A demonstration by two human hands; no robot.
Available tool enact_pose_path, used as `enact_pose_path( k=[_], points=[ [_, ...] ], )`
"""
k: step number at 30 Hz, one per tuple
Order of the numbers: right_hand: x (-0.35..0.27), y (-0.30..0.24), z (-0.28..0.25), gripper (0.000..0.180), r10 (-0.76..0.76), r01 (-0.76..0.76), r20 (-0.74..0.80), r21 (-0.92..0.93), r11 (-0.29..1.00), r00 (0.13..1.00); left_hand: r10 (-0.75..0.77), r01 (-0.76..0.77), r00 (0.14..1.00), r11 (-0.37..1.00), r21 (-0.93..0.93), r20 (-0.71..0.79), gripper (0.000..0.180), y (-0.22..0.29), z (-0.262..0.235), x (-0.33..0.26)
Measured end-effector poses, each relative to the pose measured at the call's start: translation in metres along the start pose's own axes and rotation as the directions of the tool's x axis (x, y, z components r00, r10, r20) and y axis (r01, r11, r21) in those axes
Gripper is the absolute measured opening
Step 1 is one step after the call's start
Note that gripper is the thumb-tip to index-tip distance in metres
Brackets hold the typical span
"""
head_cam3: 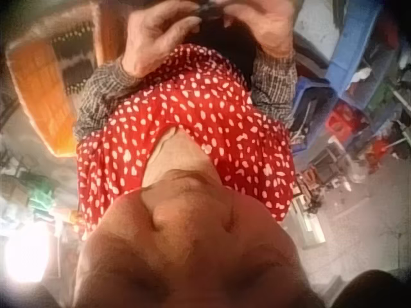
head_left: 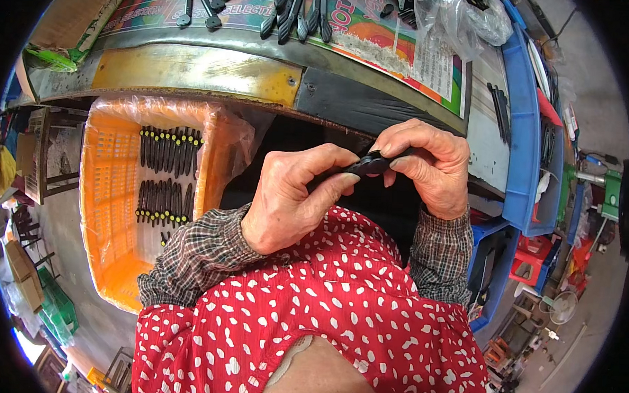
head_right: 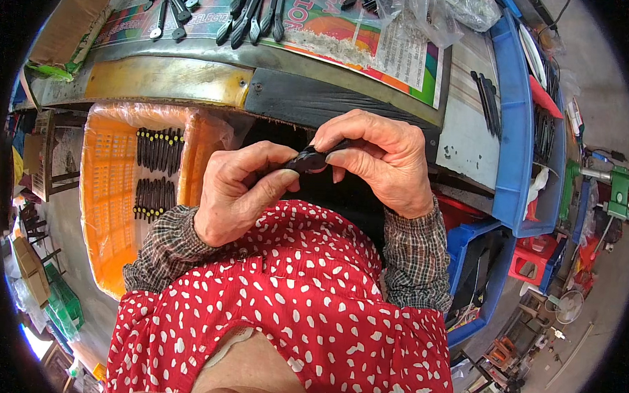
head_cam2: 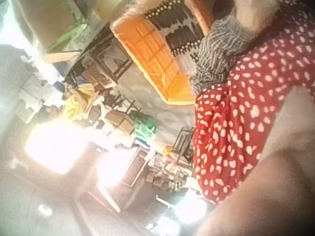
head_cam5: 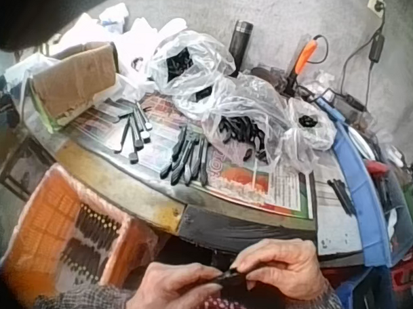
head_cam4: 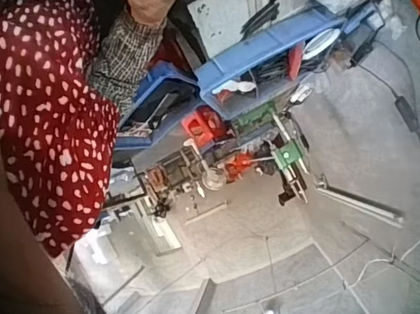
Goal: The person assembles black plastic components by hand at a workstation.
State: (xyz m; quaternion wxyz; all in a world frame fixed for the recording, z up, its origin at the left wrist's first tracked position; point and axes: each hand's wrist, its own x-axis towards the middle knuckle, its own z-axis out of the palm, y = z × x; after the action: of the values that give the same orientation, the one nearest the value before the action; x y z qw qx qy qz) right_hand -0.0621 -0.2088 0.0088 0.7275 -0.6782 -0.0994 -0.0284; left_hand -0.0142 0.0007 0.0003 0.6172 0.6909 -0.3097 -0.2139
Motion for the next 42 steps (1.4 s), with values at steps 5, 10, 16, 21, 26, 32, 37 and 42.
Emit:
enact_pose_path(
  k=[5, 10, 16, 21, 26, 32, 37, 42],
  points=[
    [-0.005, 0.004, -0.002, 0.013, -0.006, 0.006, -0.003, -0.001, 1.000, 1.000, 0.102, -0.099, 0.993, 0.994, 0.048, -0.065, 0.016, -0.008, 0.008, 0.000],
    [-0.008, 0.004, 0.000, 0.013, -0.022, 0.021, -0.015, -0.037, 0.999, 1.000, 0.156, -0.146, 0.984, 0.983, 0.112, -0.089, 0.019, -0.011, 0.010, -0.002],
    [-0.008, 0.006, -0.001, 0.012, -0.024, 0.024, -0.002, -0.052, 0.998, 1.000, 0.241, -0.222, 0.966, 0.958, 0.181, -0.092, 0.020, -0.018, 0.011, -0.002],
    [-0.009, 0.006, 0.001, 0.013, -0.028, 0.028, -0.004, -0.107, 0.994, 1.000, 0.117, -0.114, 0.992, 0.991, 0.066, -0.044, 0.018, -0.016, 0.009, -0.002],
    [-0.012, 0.010, 0.002, 0.013, -0.035, 0.034, -0.019, -0.052, 0.998, 0.999, 0.138, -0.135, 0.989, 0.989, 0.067, -0.052, 0.018, -0.016, 0.011, -0.003],
    [-0.015, 0.010, 0.007, 0.013, -0.089, 0.089, -0.047, -0.009, 0.996, 0.995, 0.304, -0.282, 0.949, 0.937, 0.206, -0.082, 0.021, -0.014, 0.010, -0.003],
    [-0.018, 0.013, 0.010, 0.015, -0.100, 0.104, -0.082, 0.049, 0.993, 0.992, 0.303, -0.284, 0.950, 0.937, 0.202, -0.071, 0.022, -0.011, 0.010, -0.005],
    [-0.018, 0.018, 0.014, 0.014, -0.146, 0.156, -0.112, 0.083, 0.984, 0.983, 0.328, -0.302, 0.943, 0.917, 0.260, -0.061, 0.024, -0.010, 0.009, -0.007]
  ],
)
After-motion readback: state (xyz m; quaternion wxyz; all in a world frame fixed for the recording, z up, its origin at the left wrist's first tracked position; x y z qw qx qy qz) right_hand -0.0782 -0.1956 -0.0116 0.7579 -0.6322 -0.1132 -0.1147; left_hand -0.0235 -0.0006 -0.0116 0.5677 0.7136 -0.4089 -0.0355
